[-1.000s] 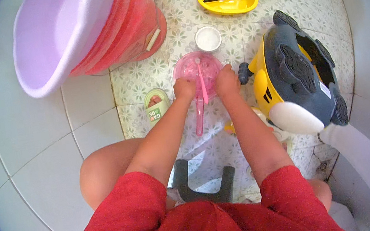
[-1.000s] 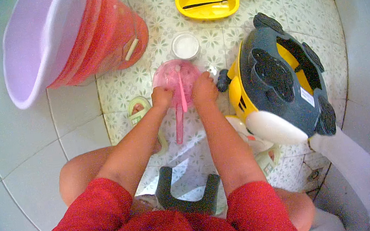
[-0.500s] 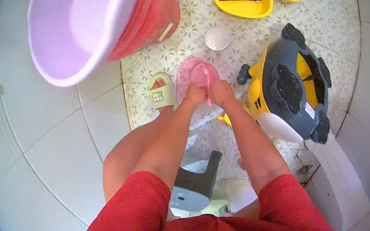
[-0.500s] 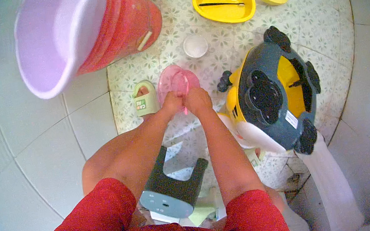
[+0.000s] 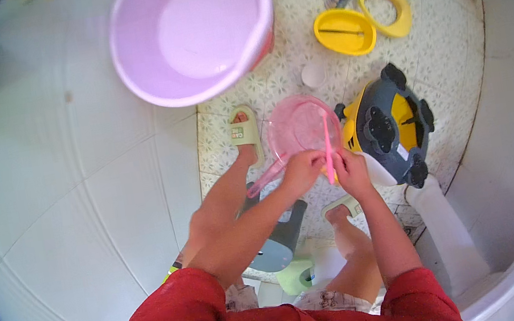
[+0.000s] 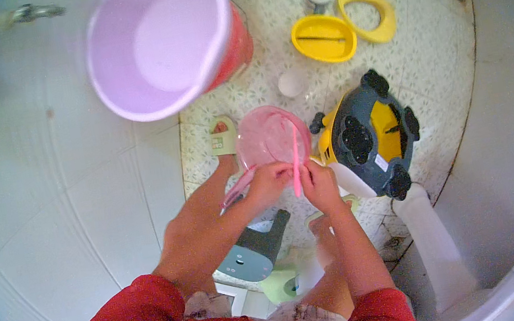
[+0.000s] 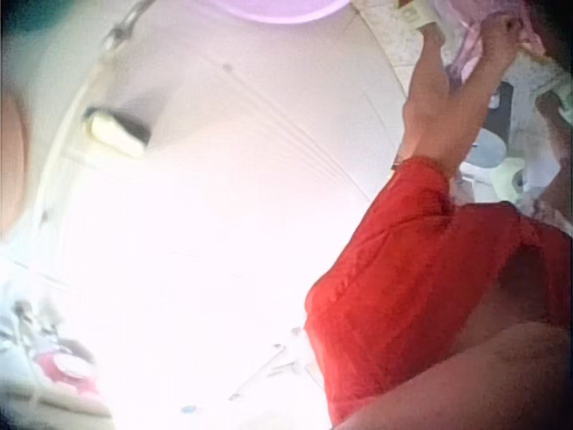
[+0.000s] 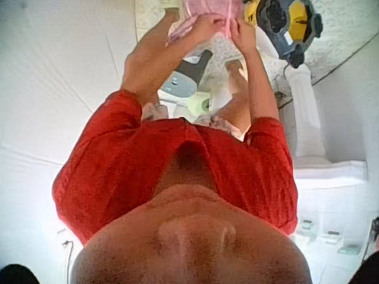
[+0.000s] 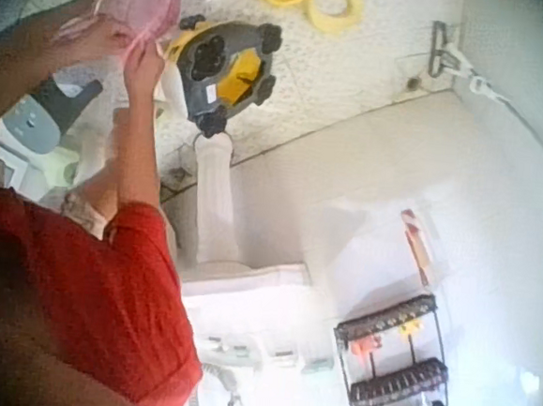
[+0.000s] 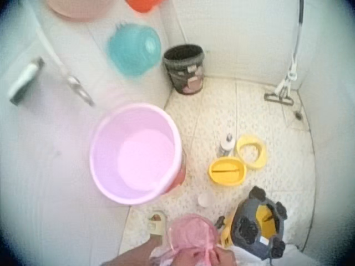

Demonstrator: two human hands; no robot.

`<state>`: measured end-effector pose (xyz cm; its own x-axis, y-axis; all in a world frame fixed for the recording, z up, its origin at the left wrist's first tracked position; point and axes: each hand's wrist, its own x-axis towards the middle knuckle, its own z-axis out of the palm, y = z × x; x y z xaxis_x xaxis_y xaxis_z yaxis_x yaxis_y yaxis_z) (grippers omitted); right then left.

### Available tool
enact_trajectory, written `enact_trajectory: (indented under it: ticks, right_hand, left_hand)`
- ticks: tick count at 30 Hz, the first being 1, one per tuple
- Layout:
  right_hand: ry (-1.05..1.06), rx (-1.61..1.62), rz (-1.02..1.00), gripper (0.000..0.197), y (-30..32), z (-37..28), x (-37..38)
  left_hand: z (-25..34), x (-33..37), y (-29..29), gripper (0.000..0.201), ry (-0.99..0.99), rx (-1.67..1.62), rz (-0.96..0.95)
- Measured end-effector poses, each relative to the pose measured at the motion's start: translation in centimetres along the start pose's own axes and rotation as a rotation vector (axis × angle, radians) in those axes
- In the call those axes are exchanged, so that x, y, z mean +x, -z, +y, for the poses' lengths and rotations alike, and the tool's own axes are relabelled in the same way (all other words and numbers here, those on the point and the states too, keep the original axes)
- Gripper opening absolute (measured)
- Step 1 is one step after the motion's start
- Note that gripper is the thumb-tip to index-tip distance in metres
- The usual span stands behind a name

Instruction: The person cleans a plastic child's potty by scrubbing its surfaces with a toothbrush, pouring cleaning powder onto it, washing hands and tools in a basin under running water, and scrubbing the potty further with the toothbrush.

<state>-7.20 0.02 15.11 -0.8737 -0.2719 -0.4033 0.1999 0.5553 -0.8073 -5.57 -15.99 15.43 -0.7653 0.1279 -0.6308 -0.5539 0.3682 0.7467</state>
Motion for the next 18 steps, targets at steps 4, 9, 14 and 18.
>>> enact_trajectory:
  ticks: [4,9,14,18]
  right_hand:
    - [0.093,-0.014,0.011,0.018,7.1,-12.3,-0.9]
    - [0.128,0.061,-0.024,0.023,9.4,-23.4,5.9]
    - [0.230,0.014,-0.070,0.031,2.6,-25.8,20.1]
    - [0.210,-0.022,-0.114,0.030,-3.0,-23.7,28.3]
  left_hand:
    - [11.1,-5.1,4.8,0.020,-0.131,0.019,0.066]
    - [20.1,-5.5,14.4,0.021,-0.276,0.153,0.278]
    - [17.2,3.4,25.1,0.016,-0.246,0.249,0.417]
    - [12.9,9.0,29.4,0.015,-0.239,0.232,0.415]
